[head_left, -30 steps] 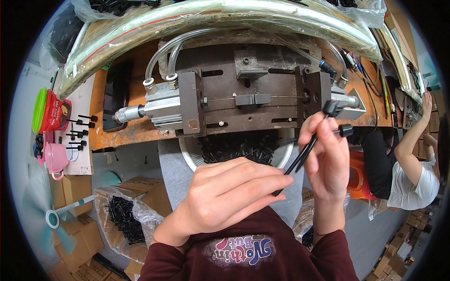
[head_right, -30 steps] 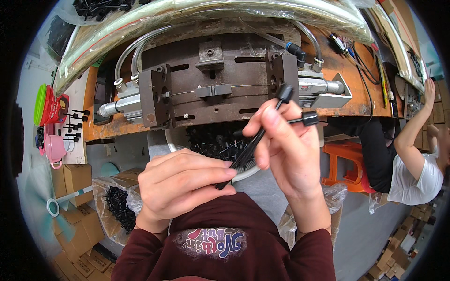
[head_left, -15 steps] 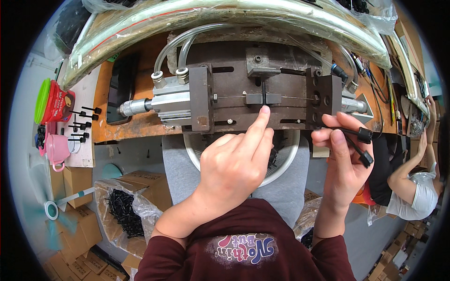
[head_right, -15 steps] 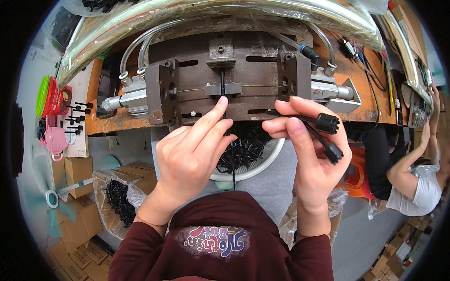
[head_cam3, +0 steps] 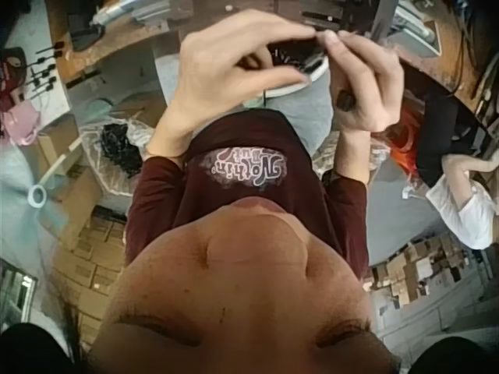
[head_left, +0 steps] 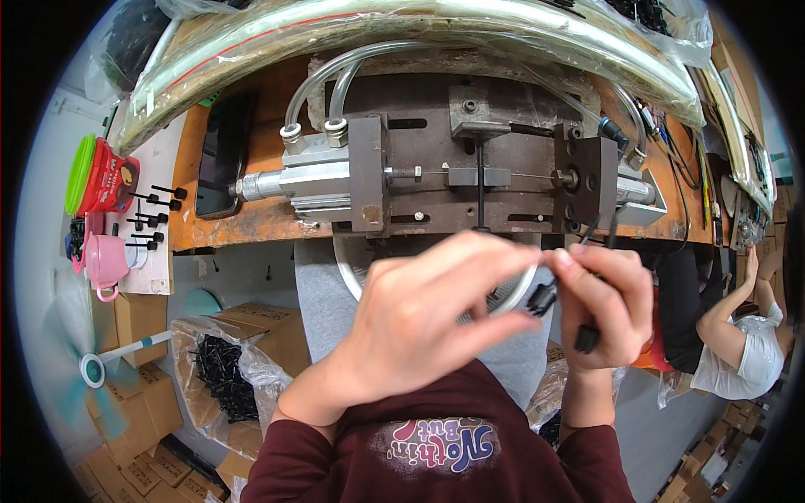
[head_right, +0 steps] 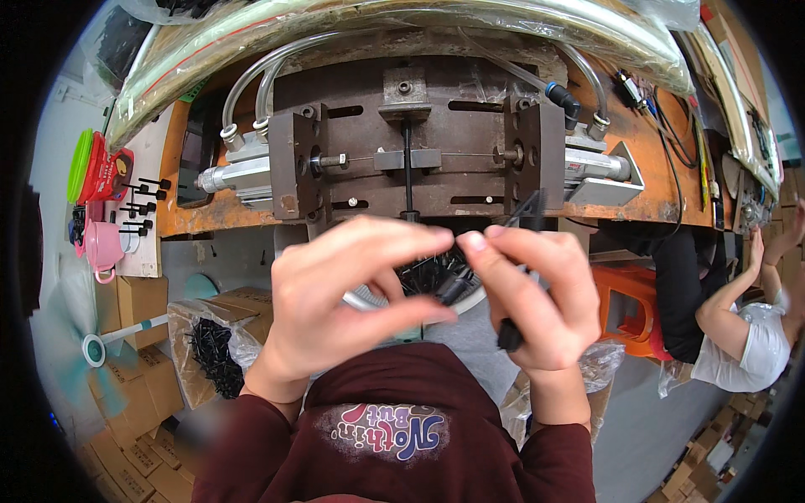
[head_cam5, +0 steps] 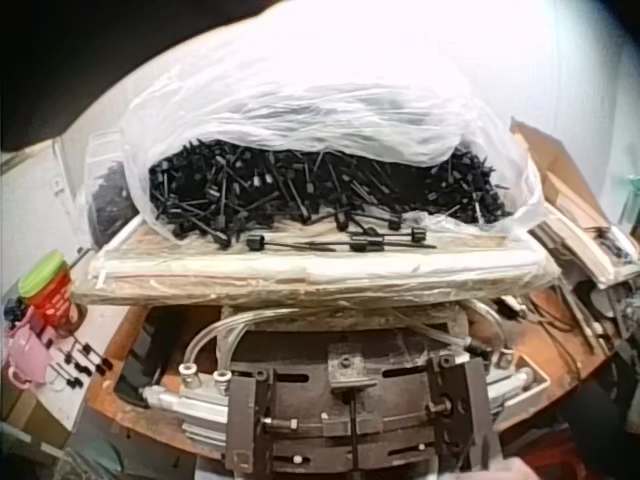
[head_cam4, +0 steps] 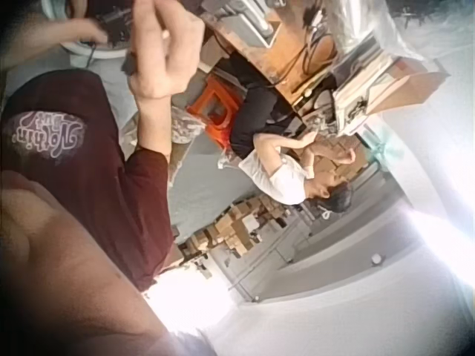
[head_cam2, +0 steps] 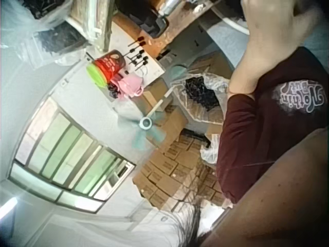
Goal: Manually assemble small plastic and wire components using a pneumatic jig.
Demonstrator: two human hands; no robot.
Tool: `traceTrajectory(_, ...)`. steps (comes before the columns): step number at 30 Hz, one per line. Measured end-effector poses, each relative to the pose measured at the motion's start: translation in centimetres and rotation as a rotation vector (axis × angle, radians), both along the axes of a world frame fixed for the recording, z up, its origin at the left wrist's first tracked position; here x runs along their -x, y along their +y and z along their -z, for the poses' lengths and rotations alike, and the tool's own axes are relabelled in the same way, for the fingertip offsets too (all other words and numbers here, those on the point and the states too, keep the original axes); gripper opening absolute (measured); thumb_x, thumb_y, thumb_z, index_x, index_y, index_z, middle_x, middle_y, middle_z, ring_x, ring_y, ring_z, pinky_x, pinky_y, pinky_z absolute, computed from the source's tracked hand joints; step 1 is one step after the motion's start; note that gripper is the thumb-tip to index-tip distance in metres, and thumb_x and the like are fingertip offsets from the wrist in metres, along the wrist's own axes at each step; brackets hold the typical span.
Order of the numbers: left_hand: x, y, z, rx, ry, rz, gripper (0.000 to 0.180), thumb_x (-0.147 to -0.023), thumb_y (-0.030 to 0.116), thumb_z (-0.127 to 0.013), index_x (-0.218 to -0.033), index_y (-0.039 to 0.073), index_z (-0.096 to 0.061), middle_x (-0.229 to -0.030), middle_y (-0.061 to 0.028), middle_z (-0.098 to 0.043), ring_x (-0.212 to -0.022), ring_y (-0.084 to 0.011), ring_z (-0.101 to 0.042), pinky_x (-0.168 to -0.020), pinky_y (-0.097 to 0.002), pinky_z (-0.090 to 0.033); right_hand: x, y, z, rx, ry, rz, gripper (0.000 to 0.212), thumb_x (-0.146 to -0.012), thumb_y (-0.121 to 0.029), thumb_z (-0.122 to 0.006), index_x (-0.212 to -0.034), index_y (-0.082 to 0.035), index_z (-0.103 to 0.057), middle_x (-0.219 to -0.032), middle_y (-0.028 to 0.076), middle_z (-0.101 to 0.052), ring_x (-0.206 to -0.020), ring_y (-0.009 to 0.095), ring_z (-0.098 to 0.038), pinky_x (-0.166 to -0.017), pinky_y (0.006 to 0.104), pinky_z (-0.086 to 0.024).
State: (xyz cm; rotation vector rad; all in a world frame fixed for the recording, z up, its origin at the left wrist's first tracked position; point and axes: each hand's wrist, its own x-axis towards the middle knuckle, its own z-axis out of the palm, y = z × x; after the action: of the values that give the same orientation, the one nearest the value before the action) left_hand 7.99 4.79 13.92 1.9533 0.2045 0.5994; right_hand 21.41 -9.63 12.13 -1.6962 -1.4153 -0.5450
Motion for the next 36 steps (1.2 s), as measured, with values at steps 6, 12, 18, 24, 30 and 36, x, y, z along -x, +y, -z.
traceTrajectory(6,0.5,0.0,0.3,-0.004,-0.177,0.007,0.038,-0.066,0.001,-0.087,-0.102,0.005,-0.075,-0.095,-0.0091,-0.071,-0.073,-0.0098,-0.066,-0.058,-0.0225,-0.055,0.2,0.9,-0.2,-0.004,-0.061,-0.051,0.034,-0.069,0.002,-0.079,-0.102,0.001,-0.073,-0.105,0.013,-0.067,-0.083,0.025,-0.069,-0.065,0.0307,-0.056)
traceTrajectory(12,0.2,0.3,2.3,-0.406,-0.051,-0.258,0.03,-0.066,0.005,-0.083,-0.095,0.006,-0.073,-0.109,-0.011,-0.071,-0.073,-0.0159,-0.067,-0.062,-0.0256,-0.056,-0.7,0.8,0.4,-0.069,0.113,-0.058,0.062,-0.069,-0.023,-0.088,-0.119,0.003,-0.064,-0.115,0.019,-0.065,-0.102,0.031,-0.068,-0.087,0.0382,-0.058)
traceTrajectory(18,-0.8,0.2,2.2,-0.745,0.14,-0.292,0.027,-0.068,0.013,-0.08,-0.094,0.008,-0.071,-0.119,-0.0059,-0.07,-0.06,-0.015,-0.063,-0.056,-0.0256,-0.049,-0.5,0.5,0.5,-0.12,0.26,-0.244,0.073,-0.075,-0.041,-0.084,-0.123,0.006,-0.056,-0.122,0.027,-0.058,-0.108,0.04,-0.065,-0.092,0.0461,-0.055)
traceTrajectory(24,-1.3,0.3,1.8,-0.781,0.155,-0.284,0.027,-0.069,0.014,-0.08,-0.095,0.007,-0.071,-0.119,-0.0058,-0.07,-0.057,-0.0154,-0.061,-0.055,-0.0261,-0.048,-0.3,-0.5,0.2,-0.09,0.378,-0.372,0.046,-0.082,-0.021,-0.079,-0.113,0.002,-0.055,-0.119,0.029,-0.061,-0.101,0.039,-0.069,-0.084,0.0429,-0.059)
traceTrajectory(30,-1.2,0.5,2.0,-0.778,0.127,-0.282,0.027,-0.07,0.013,-0.079,-0.095,0.007,-0.071,-0.119,-0.0059,-0.07,-0.057,-0.0156,-0.061,-0.056,-0.0262,-0.048,0.7,-0.3,-1.1,0.106,0.202,-0.121,0.034,-0.077,-0.009,-0.08,-0.106,0.002,-0.065,-0.118,0.022,-0.064,-0.098,0.029,-0.068,-0.082,0.0338,-0.057)
traceTrajectory(36,0.8,1.0,1.4,-0.614,0.078,-0.121,0.025,-0.07,0.013,-0.079,-0.093,0.006,-0.071,-0.113,-0.0061,-0.071,-0.063,-0.0172,-0.065,-0.057,-0.0273,-0.05,1.0,1.2,-0.8,0.162,0.216,-0.091,0.029,-0.077,0.005,-0.075,-0.103,0.005,-0.062,-0.121,0.024,-0.063,-0.111,0.034,-0.064,-0.092,0.039,-0.054)
